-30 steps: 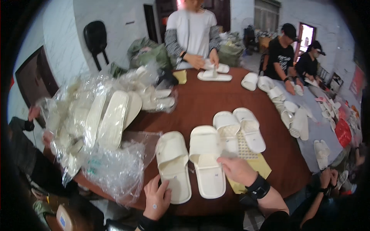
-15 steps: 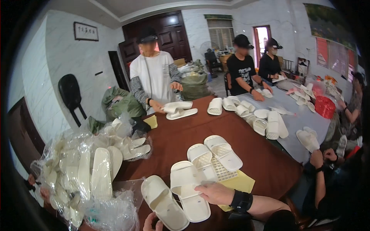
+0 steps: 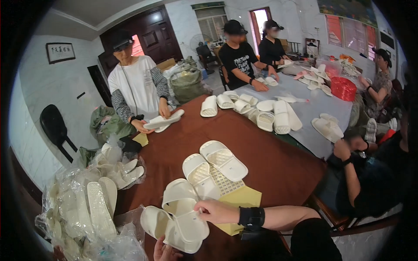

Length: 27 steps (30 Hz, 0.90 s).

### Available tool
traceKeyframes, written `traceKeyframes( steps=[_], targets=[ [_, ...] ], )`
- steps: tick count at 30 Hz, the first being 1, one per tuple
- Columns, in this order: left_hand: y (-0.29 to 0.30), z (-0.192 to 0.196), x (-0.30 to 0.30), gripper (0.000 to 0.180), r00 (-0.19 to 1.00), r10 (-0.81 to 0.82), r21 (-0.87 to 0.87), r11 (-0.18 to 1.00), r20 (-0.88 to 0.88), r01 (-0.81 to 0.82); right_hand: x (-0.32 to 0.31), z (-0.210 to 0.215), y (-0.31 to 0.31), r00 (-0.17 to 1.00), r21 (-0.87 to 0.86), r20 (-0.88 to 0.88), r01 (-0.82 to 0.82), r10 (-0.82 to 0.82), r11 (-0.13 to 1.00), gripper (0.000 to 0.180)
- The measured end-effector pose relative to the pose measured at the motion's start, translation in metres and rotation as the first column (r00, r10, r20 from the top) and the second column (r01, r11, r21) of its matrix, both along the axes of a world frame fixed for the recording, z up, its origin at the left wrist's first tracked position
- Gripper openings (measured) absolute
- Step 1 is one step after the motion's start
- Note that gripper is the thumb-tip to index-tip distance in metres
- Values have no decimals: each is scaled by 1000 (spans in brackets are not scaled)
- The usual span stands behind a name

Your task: Applying small circular labels to the inside of white foam slippers and organizing them on a table for production.

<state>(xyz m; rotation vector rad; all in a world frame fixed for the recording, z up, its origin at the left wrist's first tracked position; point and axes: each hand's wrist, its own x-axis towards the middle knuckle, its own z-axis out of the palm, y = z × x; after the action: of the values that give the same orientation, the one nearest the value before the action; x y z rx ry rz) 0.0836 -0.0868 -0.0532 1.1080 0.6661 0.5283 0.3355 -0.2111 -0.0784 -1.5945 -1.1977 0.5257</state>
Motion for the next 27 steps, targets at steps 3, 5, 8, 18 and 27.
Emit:
traceKeyframes(
  steps=[3,5,8,18,27],
  targets=[
    [4,-11,5,39,996,-24,61,998,-83,29,-4,-10,6,998,114,-57,-14,20,993,27],
    [2,-13,8,33,996,-23,39,999,-84,26,-6,-9,8,992,110,-122,12,2,994,29],
    [-3,-10,9,31,991,71,103,993,-114,-59,-12,-3,8,971,118,-240,16,13,993,27],
    [1,-14,-11,26,969,186,903,423,-164,72,-28,-10,11,982,229,-177,-17,59,973,22],
    [-8,9,-5,19,977,192,277,938,89,-209,-31,-2,4,954,283,114,-299,278,911,52]
  ],
)
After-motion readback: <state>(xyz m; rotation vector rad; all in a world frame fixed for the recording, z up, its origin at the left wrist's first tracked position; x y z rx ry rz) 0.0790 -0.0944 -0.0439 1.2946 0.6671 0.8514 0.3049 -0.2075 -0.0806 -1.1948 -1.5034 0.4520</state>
